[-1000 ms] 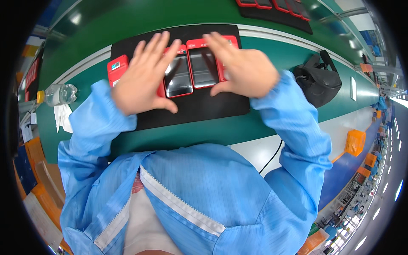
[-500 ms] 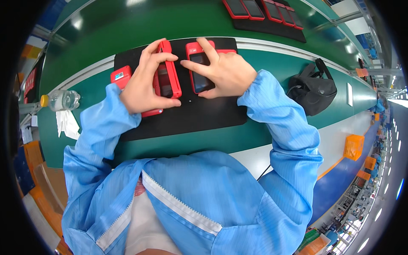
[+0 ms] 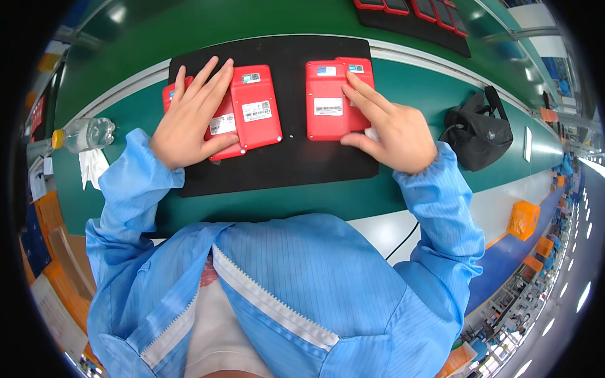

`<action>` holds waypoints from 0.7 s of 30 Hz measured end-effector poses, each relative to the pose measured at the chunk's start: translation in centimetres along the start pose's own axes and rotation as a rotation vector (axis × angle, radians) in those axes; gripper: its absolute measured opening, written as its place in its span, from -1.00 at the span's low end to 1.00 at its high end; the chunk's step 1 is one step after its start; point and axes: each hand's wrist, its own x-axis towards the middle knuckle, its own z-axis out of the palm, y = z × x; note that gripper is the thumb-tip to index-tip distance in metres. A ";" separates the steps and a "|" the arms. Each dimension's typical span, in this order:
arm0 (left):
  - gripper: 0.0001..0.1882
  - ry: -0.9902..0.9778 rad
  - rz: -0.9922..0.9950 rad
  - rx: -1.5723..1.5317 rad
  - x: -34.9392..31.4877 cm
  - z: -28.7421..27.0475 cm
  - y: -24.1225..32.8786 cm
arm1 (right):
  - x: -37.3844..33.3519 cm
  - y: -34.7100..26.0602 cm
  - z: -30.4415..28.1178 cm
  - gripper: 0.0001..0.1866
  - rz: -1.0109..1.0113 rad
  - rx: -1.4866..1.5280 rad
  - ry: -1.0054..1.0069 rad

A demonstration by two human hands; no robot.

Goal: Inspecting, cleaning, and testing the screens of red handheld terminals on a production line.

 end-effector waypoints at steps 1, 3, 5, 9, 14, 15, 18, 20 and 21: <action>0.09 -0.013 0.021 -0.012 0.5 0.2 0.1 | 0.0 -0.2 0.4 -0.22 0.007 0.000 0.010; 0.04 -0.063 0.048 0.027 1.4 0.5 0.6 | 0.5 -0.5 1.5 -0.27 -0.030 -0.011 0.049; 0.02 -0.061 0.083 0.027 2.1 0.5 1.3 | 1.2 -1.6 2.2 -0.30 -0.004 -0.065 -0.079; -0.09 0.121 -0.002 -0.120 0.2 -0.8 0.4 | 0.6 -1.0 2.1 -0.53 0.217 0.181 0.283; -0.28 0.292 -0.438 -0.333 -7.6 1.4 -3.0 | -3.6 3.2 2.7 -0.61 0.668 0.513 0.251; -0.27 0.245 -0.491 -0.358 -8.5 2.0 -2.6 | -3.5 2.8 3.4 -0.60 0.649 0.656 0.254; -0.20 0.177 -0.472 -0.334 -8.5 3.1 -0.8 | -2.6 1.0 4.3 -0.59 0.593 0.681 0.253; -0.19 0.172 -0.489 -0.380 -8.0 2.9 -0.1 | -1.8 -0.2 4.2 -0.58 0.627 0.653 0.240; -0.21 0.194 -0.494 -0.429 -7.8 2.9 0.1 | -1.6 -0.4 4.1 -0.57 0.669 0.612 0.237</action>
